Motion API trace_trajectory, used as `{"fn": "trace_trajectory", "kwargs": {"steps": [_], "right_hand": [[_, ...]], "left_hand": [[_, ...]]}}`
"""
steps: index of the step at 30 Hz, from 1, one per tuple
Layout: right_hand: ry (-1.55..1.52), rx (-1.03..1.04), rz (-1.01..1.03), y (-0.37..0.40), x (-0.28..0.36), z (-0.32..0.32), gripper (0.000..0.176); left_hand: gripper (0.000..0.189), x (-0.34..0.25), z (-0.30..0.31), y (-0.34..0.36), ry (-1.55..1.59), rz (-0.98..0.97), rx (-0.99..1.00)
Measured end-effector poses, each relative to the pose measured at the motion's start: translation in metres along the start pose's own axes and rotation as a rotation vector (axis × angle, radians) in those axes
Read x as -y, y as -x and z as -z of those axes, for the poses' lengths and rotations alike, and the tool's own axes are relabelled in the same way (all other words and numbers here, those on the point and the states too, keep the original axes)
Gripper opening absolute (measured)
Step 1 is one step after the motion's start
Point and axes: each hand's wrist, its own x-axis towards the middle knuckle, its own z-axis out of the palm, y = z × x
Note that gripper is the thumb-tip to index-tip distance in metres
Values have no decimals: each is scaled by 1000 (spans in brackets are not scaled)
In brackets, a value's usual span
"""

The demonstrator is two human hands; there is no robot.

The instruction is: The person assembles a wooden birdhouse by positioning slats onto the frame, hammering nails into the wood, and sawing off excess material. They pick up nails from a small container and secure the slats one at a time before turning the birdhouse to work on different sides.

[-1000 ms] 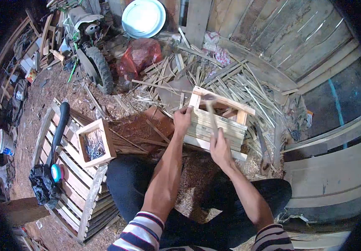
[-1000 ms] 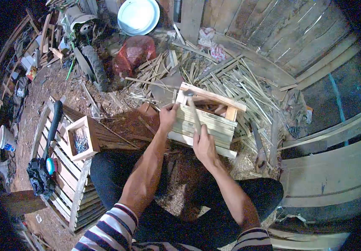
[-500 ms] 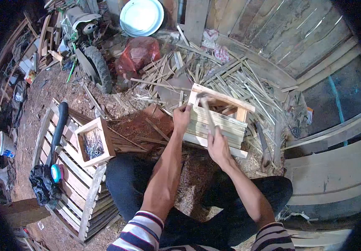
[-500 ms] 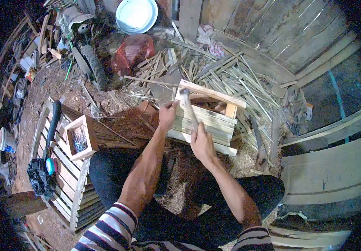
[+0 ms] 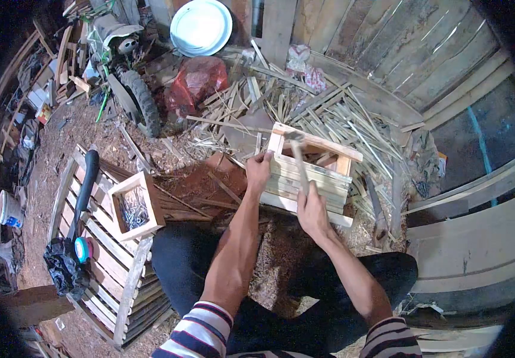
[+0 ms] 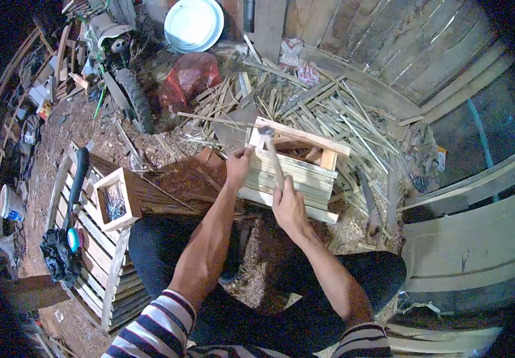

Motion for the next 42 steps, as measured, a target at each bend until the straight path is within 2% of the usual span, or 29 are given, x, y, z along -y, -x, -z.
{"fn": "trace_trajectory", "kwargs": {"steps": [1,3,6,9,10,12,13,14,15,17,18,20,22,24,25,26,28,30,32,34,36,38,39,40,42], "right_hand": [[88,85,61,-4,-16,-8,28],[109,82,56,-7,-35,-10,28],[70,173,-56,-3,-11,-2,33],[90,95,124,-5,-47,-23,31],[87,87,128,-6,-36,-16,31],[114,168,-99,-7,-10,-2,30],[56,191,-121,-4,6,9,34],[57,195,-129,-3,-5,2,34],[68,143,-18,-2,-24,-10,32],[100,43,136,-2,-44,-19,27],[97,32,140,-5,-36,-13,27],[82,171,-75,-5,-6,6,27],[51,112,-32,0,-10,0,27],[9,27,196,-4,-46,-19,24],[129,101,124,-6,-42,-15,26],[128,95,134,-10,-37,-12,26],[55,121,-16,0,-4,4,28],[-3,80,20,0,-25,-10,29],[140,74,81,-4,-45,-15,28],[210,153,27,-5,-29,-9,29],[40,99,-13,2,-8,-1,28],[59,65,47,-1,-28,-10,27],[99,113,21,-1,-27,-7,27],[140,161,-1,-5,-26,-6,27],[145,100,25,0,-25,-9,28]], "left_hand": [[42,4,1,-1,1,1,6],[39,-14,2,7,-24,-3,-28],[39,-5,-1,2,-7,-58,-52],[39,-1,-3,0,21,-53,-57],[39,5,-4,-4,22,-63,-63],[40,12,-4,-8,27,-75,-56],[39,12,-4,-6,39,-66,-69],[39,10,-6,-5,58,-58,-85],[38,7,-1,-4,39,12,5],[38,12,-4,-7,43,3,-13],[38,12,-4,-9,43,-7,-31],[38,10,0,-6,-27,-51,-8],[39,14,-2,-8,-7,-26,18],[37,17,-7,-10,57,-105,-52],[37,9,-4,-3,25,-69,-36],[38,0,-2,-1,-5,-32,-25],[38,5,-2,0,27,-68,-53],[39,6,-5,-2,73,-46,-48],[40,12,-6,-7,77,-15,-6],[42,34,-8,-20,210,-32,-1],[42,45,-7,-22,252,-25,31],[42,42,-6,-25,223,-4,57],[42,36,-6,-22,211,74,23],[42,29,-6,-25,211,64,22],[34,30,-2,-17,285,64,88]]}}
